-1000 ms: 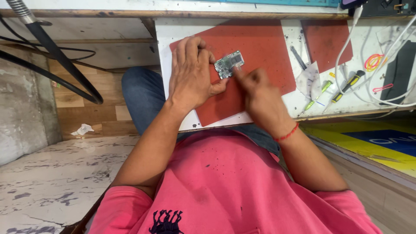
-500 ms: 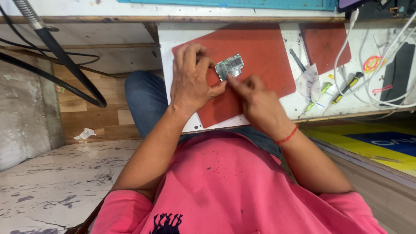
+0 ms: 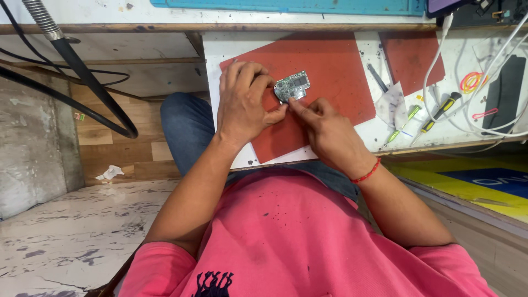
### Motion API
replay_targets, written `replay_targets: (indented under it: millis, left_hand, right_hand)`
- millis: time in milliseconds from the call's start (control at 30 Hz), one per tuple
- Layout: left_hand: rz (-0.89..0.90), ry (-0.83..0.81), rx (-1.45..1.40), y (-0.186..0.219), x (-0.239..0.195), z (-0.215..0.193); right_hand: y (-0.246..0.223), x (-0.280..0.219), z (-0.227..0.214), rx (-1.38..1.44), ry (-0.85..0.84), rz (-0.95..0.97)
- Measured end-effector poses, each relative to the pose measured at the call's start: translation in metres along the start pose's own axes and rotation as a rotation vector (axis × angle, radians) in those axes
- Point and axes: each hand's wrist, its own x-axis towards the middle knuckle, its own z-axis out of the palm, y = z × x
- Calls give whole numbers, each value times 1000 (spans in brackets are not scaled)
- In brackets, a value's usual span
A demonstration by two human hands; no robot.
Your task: The person scrapes a small circuit board with a metal tool on a red mat, then uses a hot air gun to apply heat to the board. The person holds the board with one hand while operating the tool with the other.
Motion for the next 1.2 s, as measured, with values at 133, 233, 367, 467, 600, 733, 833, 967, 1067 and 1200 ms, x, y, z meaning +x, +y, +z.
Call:
replay_targets:
  millis: [133,233,367,467,600,733,833,967,1067,1200]
  left_hand:
    - [27,21,-10,3,-1,4]
    - [10,10,-2,1,1,0]
    - [53,31,10,3,1,2]
    - [33,18,21,2,4,0]
    - [38,32,22,4,0,2]
    - [26,5,25,4,8,-2]
    - [13,0,28,6,3,0]
    - [12,-4,24,7,5,-1]
    - [28,27,40,3,11,0]
    - [9,-8,44,6,1,0]
  right_hand:
    - [5,-9,3,6,181,87]
    - [6,-9,4,-1,145,22]
    - [5,-14,2,-30,128,125]
    - [1,-2,-1,-72,33,146]
    - [0,-2,1,-65,94,175]
    - [4,1,1,-66,32,170]
    - [6,-7,11,-62,84,181]
    - [8,-10,18,-40,114,157]
    - [13,1,11,-87,178,114]
    - [4,-12,9,-131,1,157]
